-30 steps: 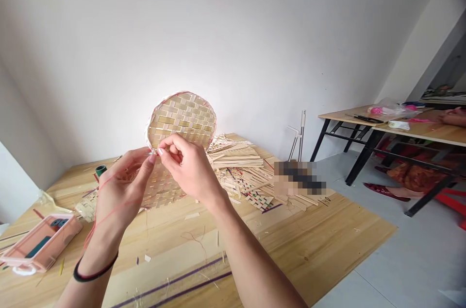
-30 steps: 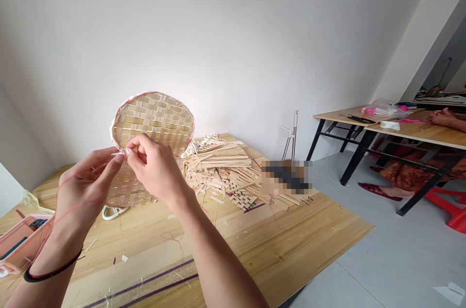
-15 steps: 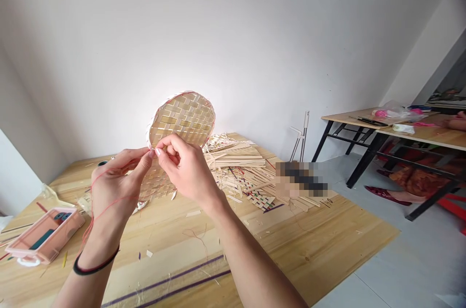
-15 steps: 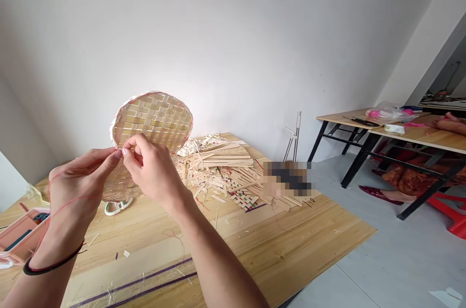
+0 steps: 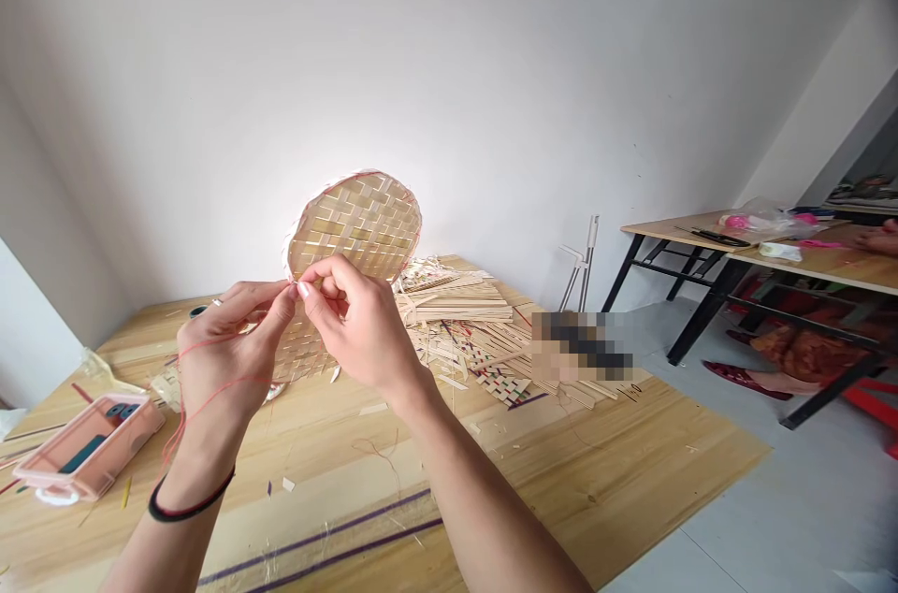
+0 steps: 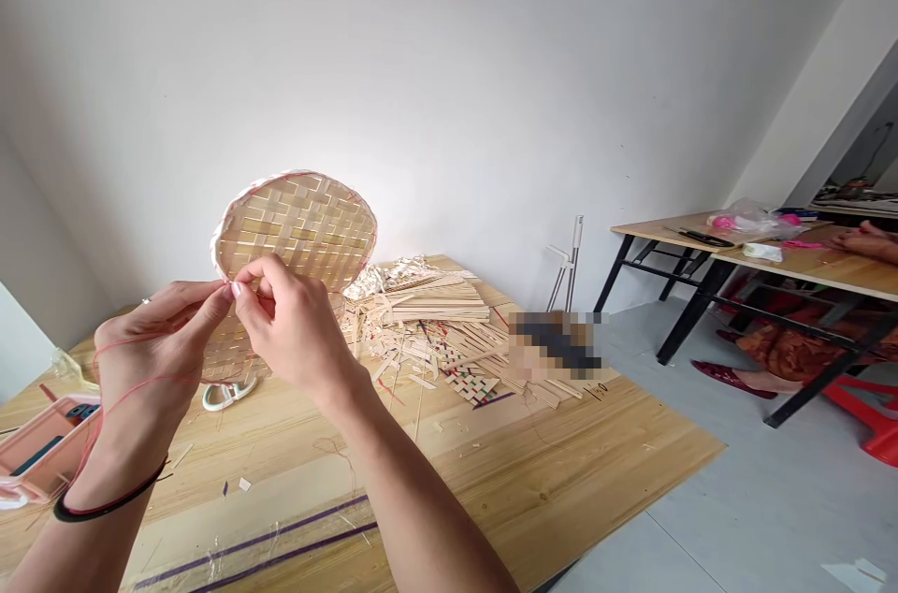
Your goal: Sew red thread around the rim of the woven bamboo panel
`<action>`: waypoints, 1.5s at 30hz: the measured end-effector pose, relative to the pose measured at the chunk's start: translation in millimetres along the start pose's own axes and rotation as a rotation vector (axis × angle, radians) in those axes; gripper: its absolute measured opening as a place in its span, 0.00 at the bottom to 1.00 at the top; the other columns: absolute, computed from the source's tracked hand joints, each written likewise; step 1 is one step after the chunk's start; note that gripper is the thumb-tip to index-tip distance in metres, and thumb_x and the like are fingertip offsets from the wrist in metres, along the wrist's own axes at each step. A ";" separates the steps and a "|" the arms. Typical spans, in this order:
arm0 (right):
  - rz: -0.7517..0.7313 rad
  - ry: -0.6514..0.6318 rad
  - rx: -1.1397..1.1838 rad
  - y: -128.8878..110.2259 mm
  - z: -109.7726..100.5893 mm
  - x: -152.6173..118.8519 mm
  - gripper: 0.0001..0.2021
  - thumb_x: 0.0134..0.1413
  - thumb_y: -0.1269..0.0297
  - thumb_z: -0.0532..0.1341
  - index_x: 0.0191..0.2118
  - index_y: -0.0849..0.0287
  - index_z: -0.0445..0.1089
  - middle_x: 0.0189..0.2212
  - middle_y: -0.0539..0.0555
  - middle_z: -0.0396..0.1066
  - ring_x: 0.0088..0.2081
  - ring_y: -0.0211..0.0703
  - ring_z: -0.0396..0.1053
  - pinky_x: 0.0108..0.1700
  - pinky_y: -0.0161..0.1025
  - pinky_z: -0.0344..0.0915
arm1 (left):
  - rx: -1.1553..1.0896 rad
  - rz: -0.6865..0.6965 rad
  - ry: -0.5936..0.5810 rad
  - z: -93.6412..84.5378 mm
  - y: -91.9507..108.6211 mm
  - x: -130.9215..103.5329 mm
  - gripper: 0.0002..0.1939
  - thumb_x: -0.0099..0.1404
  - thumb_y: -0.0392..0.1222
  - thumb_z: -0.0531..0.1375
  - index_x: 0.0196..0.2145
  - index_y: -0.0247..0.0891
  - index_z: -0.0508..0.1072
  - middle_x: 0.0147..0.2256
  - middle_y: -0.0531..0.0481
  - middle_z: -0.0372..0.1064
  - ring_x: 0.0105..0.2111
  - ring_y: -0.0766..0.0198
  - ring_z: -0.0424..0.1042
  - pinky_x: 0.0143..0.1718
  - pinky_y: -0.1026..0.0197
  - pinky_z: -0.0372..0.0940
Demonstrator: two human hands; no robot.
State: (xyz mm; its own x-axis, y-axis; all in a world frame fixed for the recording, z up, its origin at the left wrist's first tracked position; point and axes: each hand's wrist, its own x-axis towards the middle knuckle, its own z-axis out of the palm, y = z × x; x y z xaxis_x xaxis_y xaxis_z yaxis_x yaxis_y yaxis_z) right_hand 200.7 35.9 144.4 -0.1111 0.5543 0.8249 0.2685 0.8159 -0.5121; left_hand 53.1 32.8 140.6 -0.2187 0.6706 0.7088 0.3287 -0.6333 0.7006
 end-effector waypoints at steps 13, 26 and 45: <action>-0.007 -0.026 -0.042 -1.4 -3.1 1.1 0.10 0.68 0.65 0.57 0.32 0.57 0.61 0.23 0.46 0.65 0.25 0.33 0.59 0.30 0.34 0.58 | 0.115 0.146 -0.052 -1.9 -2.3 1.7 0.08 0.65 0.49 0.68 0.32 0.46 0.84 0.34 0.54 0.81 0.32 0.64 0.73 0.37 0.60 0.66; -0.009 0.074 0.001 -1.2 -7.7 2.3 0.09 0.63 0.69 0.58 0.30 0.57 0.62 0.22 0.45 0.63 0.25 0.33 0.58 0.29 0.34 0.56 | 0.115 0.094 -0.174 -6.0 -13.4 7.7 0.09 0.64 0.48 0.66 0.40 0.47 0.84 0.40 0.52 0.82 0.39 0.58 0.78 0.45 0.57 0.70; -0.074 0.604 0.444 -52.4 -112.7 -12.4 0.10 0.61 0.57 0.71 0.31 0.51 0.73 0.18 0.42 0.41 0.21 0.33 0.48 0.32 0.38 0.63 | 0.402 0.205 -0.091 -22.0 -80.7 44.0 0.16 0.67 0.51 0.59 0.40 0.41 0.84 0.42 0.45 0.82 0.35 0.59 0.78 0.41 0.58 0.70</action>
State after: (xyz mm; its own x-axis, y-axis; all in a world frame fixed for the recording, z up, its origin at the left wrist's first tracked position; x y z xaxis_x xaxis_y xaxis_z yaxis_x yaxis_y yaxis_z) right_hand 295.9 -32.2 188.0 0.4643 0.4132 0.7834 -0.1447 0.9080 -0.3931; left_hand -3.3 104.9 117.0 -0.0369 0.5897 0.8068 0.6907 -0.5684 0.4471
